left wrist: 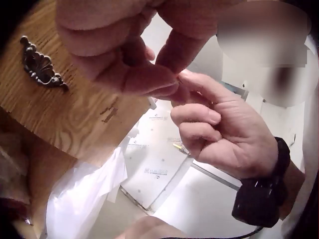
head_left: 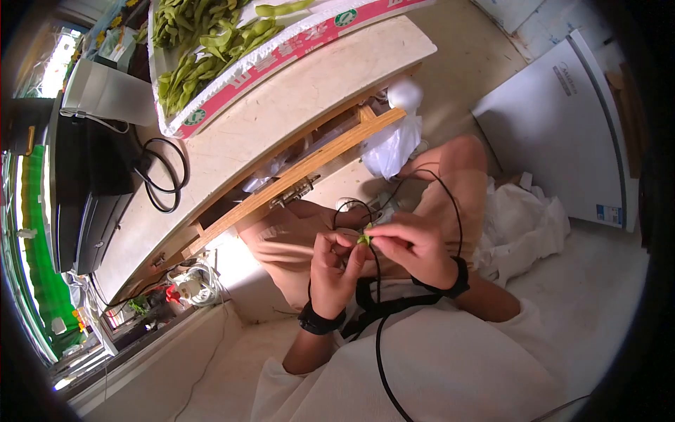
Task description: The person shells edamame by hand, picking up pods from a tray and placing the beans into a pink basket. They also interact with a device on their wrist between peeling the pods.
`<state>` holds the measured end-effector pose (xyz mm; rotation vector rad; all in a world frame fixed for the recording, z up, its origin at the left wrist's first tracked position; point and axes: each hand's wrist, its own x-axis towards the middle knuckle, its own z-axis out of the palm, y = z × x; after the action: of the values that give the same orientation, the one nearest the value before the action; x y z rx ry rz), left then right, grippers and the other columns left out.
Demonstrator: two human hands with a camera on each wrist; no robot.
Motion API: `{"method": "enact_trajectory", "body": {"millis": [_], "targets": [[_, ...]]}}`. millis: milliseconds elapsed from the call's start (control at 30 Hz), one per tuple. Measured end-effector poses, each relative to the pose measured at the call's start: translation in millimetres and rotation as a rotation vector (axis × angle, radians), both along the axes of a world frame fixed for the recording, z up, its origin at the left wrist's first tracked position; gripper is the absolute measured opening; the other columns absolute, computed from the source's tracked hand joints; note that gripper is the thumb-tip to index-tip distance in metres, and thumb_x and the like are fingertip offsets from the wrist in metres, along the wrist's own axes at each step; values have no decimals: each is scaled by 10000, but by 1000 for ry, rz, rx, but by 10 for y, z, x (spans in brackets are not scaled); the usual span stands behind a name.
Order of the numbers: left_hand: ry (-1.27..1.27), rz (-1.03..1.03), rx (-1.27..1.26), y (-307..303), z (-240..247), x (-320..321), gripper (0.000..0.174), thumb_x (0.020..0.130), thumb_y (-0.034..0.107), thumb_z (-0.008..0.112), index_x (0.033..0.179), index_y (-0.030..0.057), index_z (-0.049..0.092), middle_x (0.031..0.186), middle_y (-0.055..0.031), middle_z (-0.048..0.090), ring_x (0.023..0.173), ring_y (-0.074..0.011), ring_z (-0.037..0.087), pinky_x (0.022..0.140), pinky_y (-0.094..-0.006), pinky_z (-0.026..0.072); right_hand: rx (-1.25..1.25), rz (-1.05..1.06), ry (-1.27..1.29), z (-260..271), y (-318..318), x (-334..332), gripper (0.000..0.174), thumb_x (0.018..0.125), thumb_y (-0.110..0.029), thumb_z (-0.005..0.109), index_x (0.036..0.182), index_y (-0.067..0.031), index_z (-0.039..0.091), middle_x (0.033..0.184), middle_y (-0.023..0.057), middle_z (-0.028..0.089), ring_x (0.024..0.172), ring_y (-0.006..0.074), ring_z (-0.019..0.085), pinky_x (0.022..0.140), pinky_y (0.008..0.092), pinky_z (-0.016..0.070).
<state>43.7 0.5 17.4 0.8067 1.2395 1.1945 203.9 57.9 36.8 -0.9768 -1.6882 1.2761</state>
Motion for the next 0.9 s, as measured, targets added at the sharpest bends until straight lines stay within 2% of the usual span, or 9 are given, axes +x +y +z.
{"method": "enact_trajectory", "body": {"millis": [33, 167, 300, 467, 567, 633, 733, 833, 900], "targets": [[-1, -3, -4, -18, 1, 1, 198, 880, -26, 572, 968, 39, 408, 880, -68, 590, 807, -121, 598, 707, -226, 477, 114, 12, -57, -33, 0, -17, 190, 810, -29, 657, 1000, -21, 663, 729, 89, 580, 599, 162, 554, 531, 267, 422], [214, -51, 87, -60, -41, -49, 223, 861, -24, 599, 979, 29, 417, 887, -71, 571, 805, -129, 600, 704, -240, 481, 88, 114, -115, -138, -7, -1, 213, 802, -52, 678, 1011, -13, 659, 722, 93, 575, 605, 170, 557, 530, 280, 425], [444, -178, 187, -107, -66, -110, 225, 857, -14, 609, 982, 26, 427, 876, -86, 570, 802, -138, 607, 698, -253, 486, -150, 151, 18, -175, -24, 35, 199, 802, -50, 696, 985, 17, 657, 751, 41, 594, 617, 84, 507, 551, 224, 403], [353, -212, 245, -91, -79, -88, 222, 861, -11, 606, 983, 28, 425, 846, -84, 571, 781, -140, 620, 666, -245, 489, -310, 221, 40, -233, -6, 68, 170, 831, -67, 674, 976, 19, 652, 774, 22, 607, 652, 57, 518, 564, 210, 415], [317, -196, 220, -97, -54, -38, 224, 857, -16, 606, 978, 21, 421, 827, -80, 588, 736, -131, 625, 632, -235, 489, -409, 147, 200, -293, -64, 20, 124, 895, -106, 589, 936, 9, 608, 727, 18, 566, 605, 46, 478, 522, 193, 383], [313, -180, 208, -96, -54, -31, 226, 855, -20, 606, 975, 18, 418, 819, -80, 606, 709, -125, 625, 614, -229, 488, -887, -9, 586, -261, -72, 28, 143, 937, -154, 495, 909, -20, 539, 660, 6, 515, 530, 62, 432, 462, 192, 333], [371, -80, 165, -83, -56, -31, 237, 845, -32, 606, 984, 13, 419, 806, -92, 643, 666, -113, 616, 590, -222, 480, -960, -88, 732, -196, -25, 31, 134, 930, -116, 400, 842, -50, 475, 651, 17, 449, 514, 45, 355, 450, 182, 292], [439, -19, 172, -67, -25, -26, 237, 834, -36, 611, 992, 10, 440, 814, -105, 664, 654, -99, 605, 582, -218, 473, -936, -42, 624, -214, -36, 24, 134, 922, -95, 393, 855, -50, 500, 692, 31, 488, 517, 55, 372, 451, 176, 295], [578, -94, 184, -72, -9, -32, 245, 854, -82, 554, 1044, 1, 422, 847, -120, 653, 762, -125, 632, 642, -219, 483, -908, 5, 577, -221, -59, 1, 138, 933, -109, 407, 871, -49, 514, 707, 29, 500, 520, 51, 372, 451, 175, 292]]}}
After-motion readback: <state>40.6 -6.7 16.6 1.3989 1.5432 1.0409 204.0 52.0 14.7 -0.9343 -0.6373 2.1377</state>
